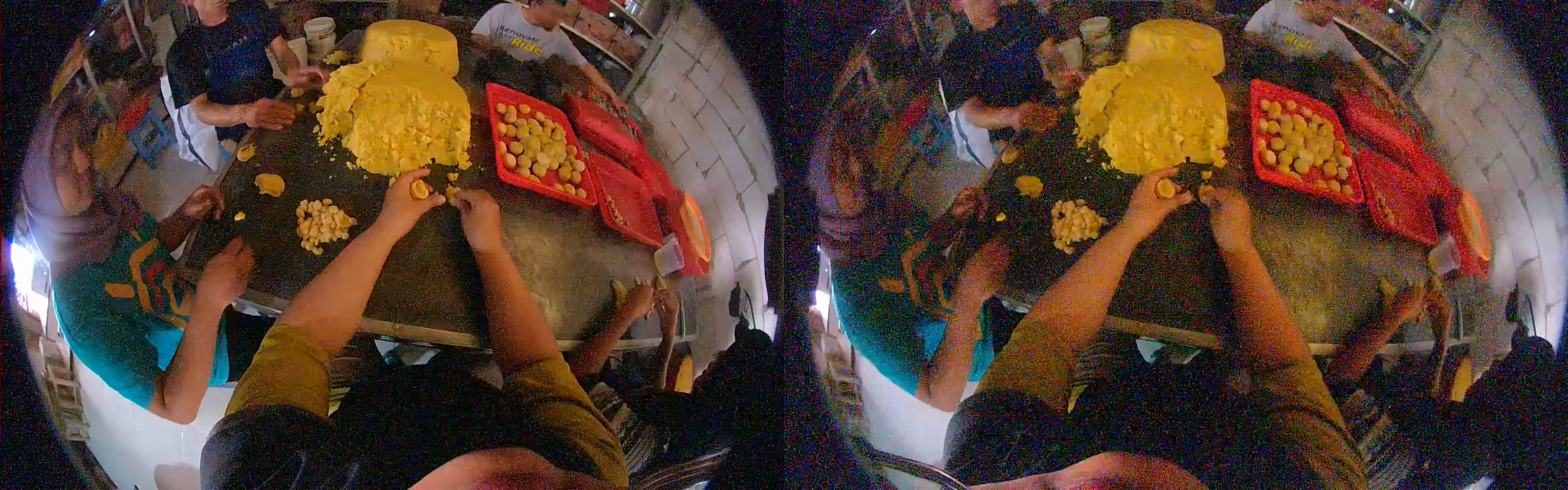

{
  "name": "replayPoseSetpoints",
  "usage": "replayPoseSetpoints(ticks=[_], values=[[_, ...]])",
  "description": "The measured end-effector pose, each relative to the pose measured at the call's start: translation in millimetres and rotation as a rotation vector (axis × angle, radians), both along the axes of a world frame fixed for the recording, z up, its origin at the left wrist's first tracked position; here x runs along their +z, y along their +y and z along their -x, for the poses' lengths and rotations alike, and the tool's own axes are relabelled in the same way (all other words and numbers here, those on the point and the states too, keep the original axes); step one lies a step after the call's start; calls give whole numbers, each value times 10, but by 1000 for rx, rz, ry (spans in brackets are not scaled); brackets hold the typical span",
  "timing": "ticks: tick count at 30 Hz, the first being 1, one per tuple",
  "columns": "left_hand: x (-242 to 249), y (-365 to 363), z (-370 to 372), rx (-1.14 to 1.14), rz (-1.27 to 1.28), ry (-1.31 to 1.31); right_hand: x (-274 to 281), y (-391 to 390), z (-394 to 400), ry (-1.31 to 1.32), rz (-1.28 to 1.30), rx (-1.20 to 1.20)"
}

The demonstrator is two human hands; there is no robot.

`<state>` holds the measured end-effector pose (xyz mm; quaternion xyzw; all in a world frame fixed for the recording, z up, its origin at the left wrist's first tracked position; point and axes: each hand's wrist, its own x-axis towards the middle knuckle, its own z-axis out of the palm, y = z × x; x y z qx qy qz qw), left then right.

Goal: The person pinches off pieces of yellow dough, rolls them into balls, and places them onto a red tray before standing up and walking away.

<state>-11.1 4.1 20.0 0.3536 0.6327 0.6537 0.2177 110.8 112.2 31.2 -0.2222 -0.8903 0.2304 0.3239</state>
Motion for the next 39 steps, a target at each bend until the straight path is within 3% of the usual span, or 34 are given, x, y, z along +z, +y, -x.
replayPoseSetpoints(ticks=[4, 6, 7, 9, 10, 13, 16, 19, 21, 25, 27, 29, 30, 31, 32, 33, 34, 35, 37, 39], values=[[77, -33, -2, 45, 167, 267, -36, 72, -1, -80, -104, -59], [33, -9, 20, -11, 131, 308, -5, 53, 32, 276, 361, 74], [-5, 14, 27, -12, 134, 308, 75, -10, 26, 276, 364, 73], [-58, 44, 9, -75, 40, 309, 208, -145, 14, 372, 682, 176], [-68, 53, -20, -78, 45, 309, 158, -161, 38, 373, 688, 173], [-46, 59, -120, -74, -87, 291, 42, -201, 89, 359, 530, 193], [32, 24, -178, -89, 25, 287, 38, -240, 75, 386, 515, 225], [80, -9, -176, -38, 200, 363, 39, -261, 71, 246, 384, 97], [90, -10, -164, 12, 24, 384, 71, -271, 76, 428, 421, 60], [-15, 11, -85, 44, -44, 425, 98, -227, 72, 512, 421, 100], [-50, 30, -69, 8, -33, 399, 181, -251, 14, 331, -51, 171], [-378, 215, 2, 3, -137, 300, 181, -257, -29, 246, -191, 194], [-226, 144, -61, 50, 5, 493, 159, -271, 8, 176, -336, 208], [-237, 176, -72, 52, 62, 456, 114, -320, 61, 211, -323, 294], [-102, 115, -123, -62, 16, 186, 39, -346, 77, 266, -87, 286], [-327, 252, -32, 10, 111, 499, -52, -344, 116, 297, 157, 278], [-139, 97, -65, -42, 30, 436, -173, -199, 133, 255, 136, 294], [-322, 190, -50, 115, -29, 543, -279, -114, 159, 209, 106, 288], [-325, 209, 9, 96, 0, 587, -21, -240, 61, 246, -257, 333], [-140, 136, -83, 79, -41, 515, 63, -234, 7, 206, -185, 286]])
